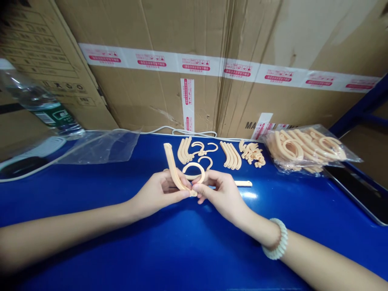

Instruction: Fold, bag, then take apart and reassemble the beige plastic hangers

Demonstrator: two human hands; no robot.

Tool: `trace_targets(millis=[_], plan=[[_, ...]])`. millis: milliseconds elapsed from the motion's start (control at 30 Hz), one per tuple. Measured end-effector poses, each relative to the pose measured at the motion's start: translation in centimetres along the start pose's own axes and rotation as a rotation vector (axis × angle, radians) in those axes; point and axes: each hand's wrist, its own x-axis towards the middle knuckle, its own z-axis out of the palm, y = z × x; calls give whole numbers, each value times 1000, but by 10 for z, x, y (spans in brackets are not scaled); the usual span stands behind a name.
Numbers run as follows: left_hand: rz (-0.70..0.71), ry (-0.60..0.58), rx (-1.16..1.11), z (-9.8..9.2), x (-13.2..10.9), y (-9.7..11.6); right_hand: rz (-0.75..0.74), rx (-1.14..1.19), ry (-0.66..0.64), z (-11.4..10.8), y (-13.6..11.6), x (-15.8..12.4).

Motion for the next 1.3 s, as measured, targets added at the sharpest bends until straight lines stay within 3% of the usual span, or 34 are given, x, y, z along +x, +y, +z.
trace_targets(millis=[133,233,333,467,700,867,1067,1300], plan=[[4,63,-66,-1,1,2,-101,-148,120,-31,-14,12],[7,122,-112,-2,2,3,-264,-560,235,-68,-19,25],[14,162,-123,-1,3,4,-397,-1035,92,-97,-11,36],[4,188,-135,0,3,4,-457,-1203,-16,-110,9,43],[16,187,-125,-1,3,4,-473,-1014,21,-110,15,47],[25,178,-121,0,4,4,-285,-553,285,-97,4,39],[18,201,-136,1,4,4,-294,-107,533,-67,-11,25],[20,188,-167,0,4,4,-154,115,543,-46,-13,14]])
